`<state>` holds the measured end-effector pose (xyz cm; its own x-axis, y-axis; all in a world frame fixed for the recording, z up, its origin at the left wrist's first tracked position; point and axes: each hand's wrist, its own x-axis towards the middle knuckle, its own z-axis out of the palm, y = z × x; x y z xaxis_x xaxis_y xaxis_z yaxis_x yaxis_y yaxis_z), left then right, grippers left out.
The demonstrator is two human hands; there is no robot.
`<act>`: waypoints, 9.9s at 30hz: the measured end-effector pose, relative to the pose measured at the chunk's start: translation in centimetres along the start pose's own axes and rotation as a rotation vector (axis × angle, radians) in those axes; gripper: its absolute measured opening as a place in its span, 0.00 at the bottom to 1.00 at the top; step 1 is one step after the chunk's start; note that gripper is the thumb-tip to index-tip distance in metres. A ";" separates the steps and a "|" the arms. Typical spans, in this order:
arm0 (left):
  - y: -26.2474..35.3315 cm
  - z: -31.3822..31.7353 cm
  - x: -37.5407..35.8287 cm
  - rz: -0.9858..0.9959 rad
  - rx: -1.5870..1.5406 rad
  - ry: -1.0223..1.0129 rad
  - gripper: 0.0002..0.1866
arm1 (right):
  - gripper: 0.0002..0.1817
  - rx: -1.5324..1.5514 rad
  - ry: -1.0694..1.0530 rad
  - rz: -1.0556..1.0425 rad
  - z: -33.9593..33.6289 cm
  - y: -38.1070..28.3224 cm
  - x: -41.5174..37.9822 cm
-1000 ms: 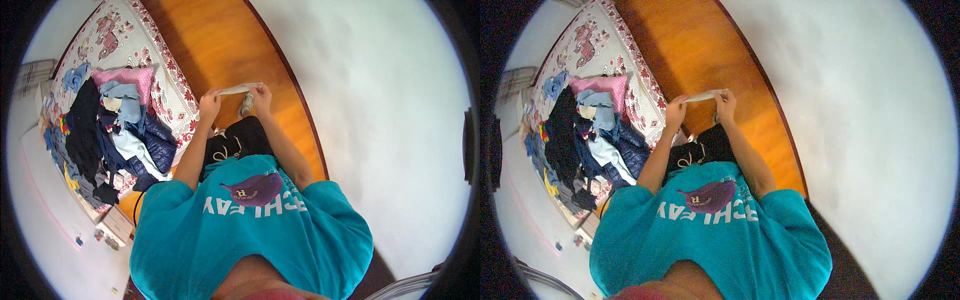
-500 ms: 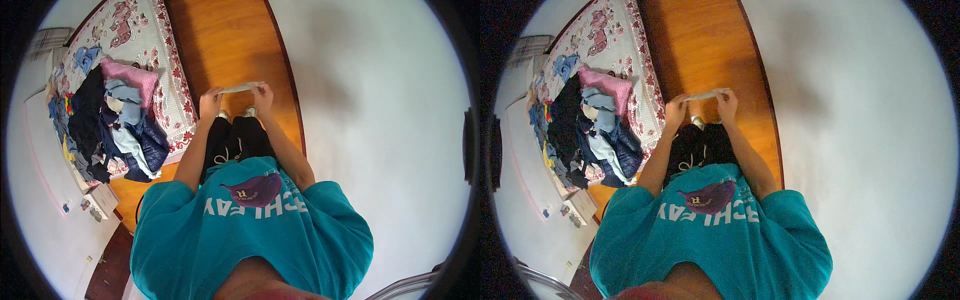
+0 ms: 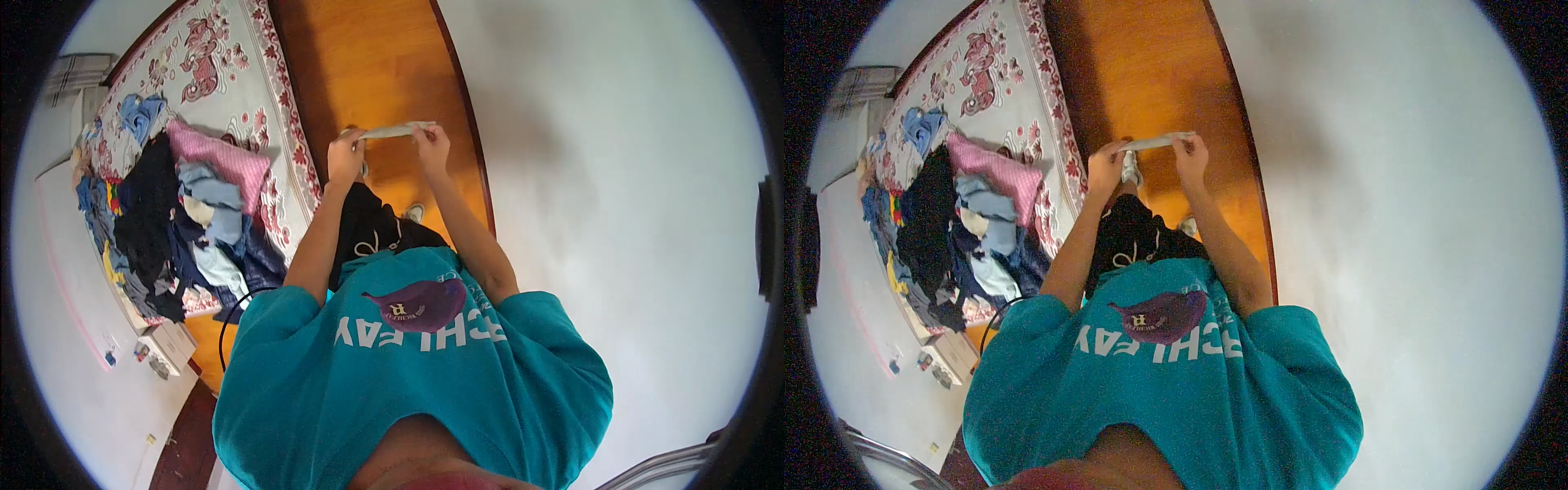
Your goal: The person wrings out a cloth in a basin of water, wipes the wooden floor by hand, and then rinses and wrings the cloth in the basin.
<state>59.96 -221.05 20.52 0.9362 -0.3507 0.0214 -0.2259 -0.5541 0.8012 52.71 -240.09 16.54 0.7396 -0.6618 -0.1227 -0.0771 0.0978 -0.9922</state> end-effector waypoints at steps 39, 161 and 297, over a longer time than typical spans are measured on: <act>1.4 2.9 60.3 0.470 0.317 -0.706 0.11 | 0.08 -0.068 0.716 0.189 18.6 -3.5 41.3; -44.2 67.1 42.6 2.334 0.139 -1.498 0.41 | 0.33 -0.715 1.492 0.838 15.9 64.5 37.8; -48.7 61.5 61.3 2.353 0.157 -1.372 0.38 | 0.10 -0.666 1.555 0.565 27.3 64.2 51.4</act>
<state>111.84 -261.96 -53.96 -0.9972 -0.0660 0.0358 -0.0609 0.9898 0.1288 104.07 -247.50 -52.91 -0.6905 -0.7201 0.0681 -0.5958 0.5129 -0.6181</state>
